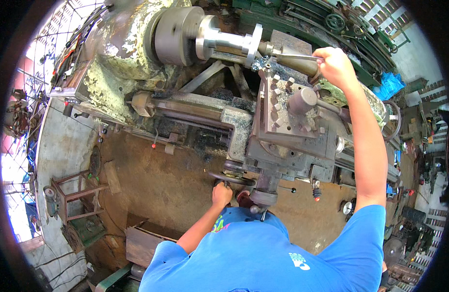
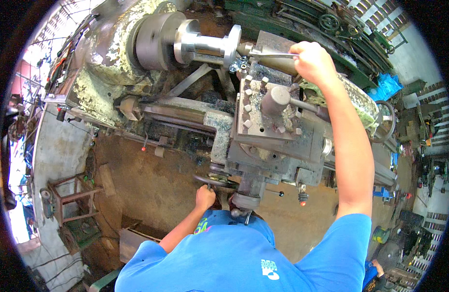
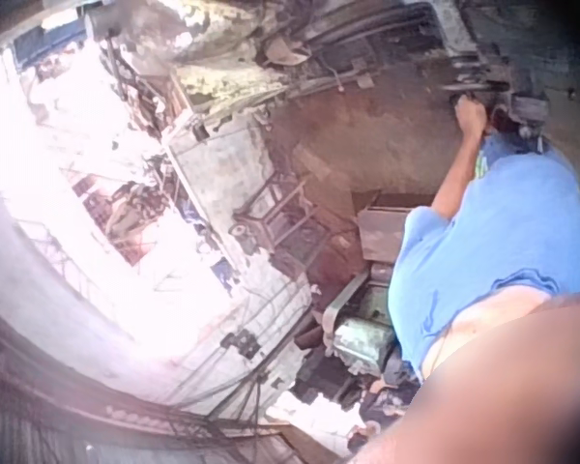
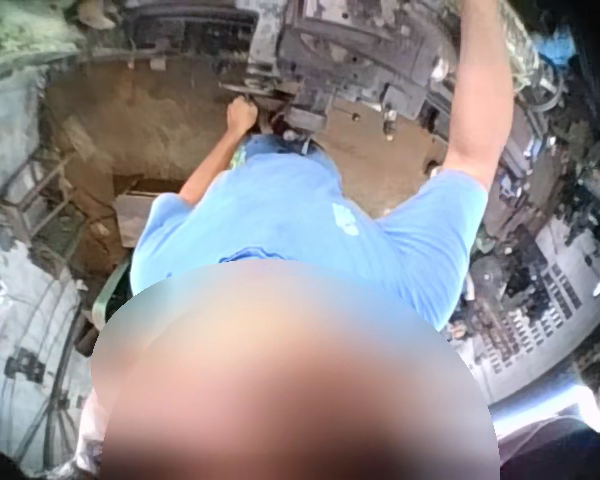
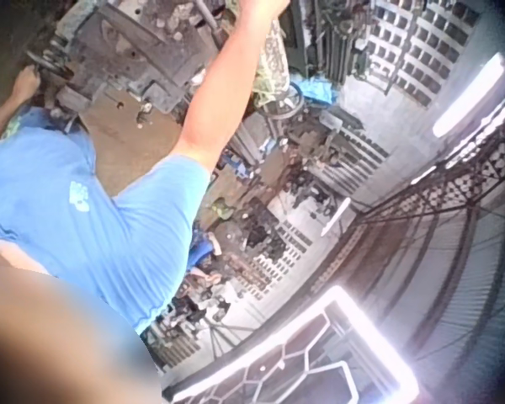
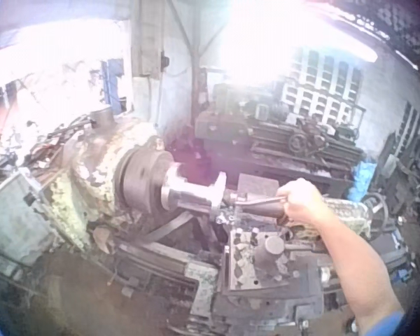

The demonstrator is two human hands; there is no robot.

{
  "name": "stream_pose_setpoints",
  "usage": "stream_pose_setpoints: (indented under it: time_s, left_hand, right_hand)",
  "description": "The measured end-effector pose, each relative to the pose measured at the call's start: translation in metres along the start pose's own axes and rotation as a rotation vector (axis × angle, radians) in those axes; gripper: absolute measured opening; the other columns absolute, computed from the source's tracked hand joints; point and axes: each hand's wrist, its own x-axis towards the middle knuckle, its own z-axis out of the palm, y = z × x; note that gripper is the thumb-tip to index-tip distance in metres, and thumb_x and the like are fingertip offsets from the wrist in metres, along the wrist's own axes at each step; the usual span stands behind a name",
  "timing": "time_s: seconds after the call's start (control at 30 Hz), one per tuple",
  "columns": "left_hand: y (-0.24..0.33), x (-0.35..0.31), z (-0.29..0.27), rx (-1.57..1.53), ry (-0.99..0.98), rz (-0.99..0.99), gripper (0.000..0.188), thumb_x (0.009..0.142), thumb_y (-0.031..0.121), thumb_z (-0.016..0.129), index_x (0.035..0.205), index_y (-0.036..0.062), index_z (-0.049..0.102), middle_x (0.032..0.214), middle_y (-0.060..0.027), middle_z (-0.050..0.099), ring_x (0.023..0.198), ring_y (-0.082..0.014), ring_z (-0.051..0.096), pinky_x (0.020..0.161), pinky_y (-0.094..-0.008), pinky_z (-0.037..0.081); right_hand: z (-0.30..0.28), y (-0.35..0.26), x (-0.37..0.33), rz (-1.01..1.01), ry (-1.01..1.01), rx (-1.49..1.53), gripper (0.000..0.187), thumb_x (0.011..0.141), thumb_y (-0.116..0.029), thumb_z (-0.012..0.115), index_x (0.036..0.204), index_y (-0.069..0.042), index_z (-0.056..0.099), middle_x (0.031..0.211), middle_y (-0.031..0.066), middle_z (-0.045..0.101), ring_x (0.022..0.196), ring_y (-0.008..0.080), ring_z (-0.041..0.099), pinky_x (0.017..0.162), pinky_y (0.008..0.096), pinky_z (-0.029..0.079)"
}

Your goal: The person operates a metal lathe, turning the handwheel to advance the cutting tool and using a wrench to adjust the chuck. The person repeatedly positions the tool and makes small cuts on the rotating workpiece.

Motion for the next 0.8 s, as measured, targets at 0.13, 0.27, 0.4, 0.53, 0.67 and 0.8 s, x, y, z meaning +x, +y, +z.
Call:
stream_pose_setpoints:
  time_s: [0.13,0.27,0.4,0.53,0.67,0.8]
  left_hand:
    - [-0.003,0.0,0.002,0.001,0.011,0.026,0.025,0.082,0.019,0.059,0.088,-0.0043,0.064,0.087,-0.0315,0.064,0.089,-0.0481,0.061,0.081,-0.0537,0.048]
    - [-0.01,0.004,0.006,-0.019,-0.012,0.013,0.026,0.083,0.02,0.059,0.091,-0.0036,0.065,0.088,-0.0301,0.064,0.09,-0.0471,0.062,0.08,-0.052,0.049]
    - [-0.012,0.007,0.008,-0.073,-0.059,0.001,0.027,0.083,0.02,0.056,0.093,-0.003,0.066,0.091,-0.0298,0.065,0.093,-0.0464,0.062,0.084,-0.0514,0.048]
    - [-0.011,0.003,0.005,-0.082,-0.047,0.002,0.027,0.083,0.019,0.054,0.093,-0.0027,0.066,0.092,-0.0304,0.064,0.094,-0.0464,0.061,0.084,-0.0518,0.048]
    - [-0.011,0.002,0.005,-0.094,-0.039,0.01,0.027,0.083,0.02,0.054,0.093,-0.0027,0.066,0.092,-0.0302,0.064,0.094,-0.0462,0.061,0.084,-0.0522,0.048]
    - [-0.015,0.004,0.009,-0.066,-0.038,0.021,0.029,0.084,0.022,0.056,0.096,-0.0025,0.066,0.09,-0.0297,0.065,0.092,-0.0456,0.062,0.083,-0.0522,0.048]
  right_hand:
    - [0.009,-0.014,0.007,-0.068,-0.161,-0.043,0.024,0.079,-0.009,0.054,0.095,-0.009,0.071,0.097,0.0142,0.068,0.097,0.0329,0.063,0.084,0.0428,0.051]
    - [0.036,-0.028,0.019,-0.003,-0.147,-0.037,0.022,0.079,-0.008,0.058,0.097,-0.006,0.07,0.095,0.0193,0.068,0.092,0.0362,0.064,0.083,0.0444,0.05]
    - [0.034,-0.016,0.017,0.076,-0.127,0.052,0.023,0.077,-0.007,0.058,0.095,-0.006,0.072,0.097,0.0197,0.068,0.093,0.0359,0.064,0.084,0.0425,0.051]
    - [0.009,-0.003,0.009,0.004,-0.085,0.056,0.021,0.078,-0.01,0.056,0.089,-0.008,0.074,0.097,0.0182,0.068,0.09,0.0345,0.066,0.082,0.0411,0.053]
    - [0.006,-0.01,0.013,0.001,-0.121,0.133,0.021,0.077,-0.008,0.055,0.088,-0.007,0.073,0.096,0.0176,0.069,0.09,0.0346,0.066,0.081,0.0413,0.052]
    - [0.033,-0.027,0.022,-0.057,-0.152,0.048,0.021,0.078,-0.008,0.055,0.093,-0.005,0.07,0.094,0.0196,0.068,0.089,0.0371,0.065,0.08,0.0429,0.051]
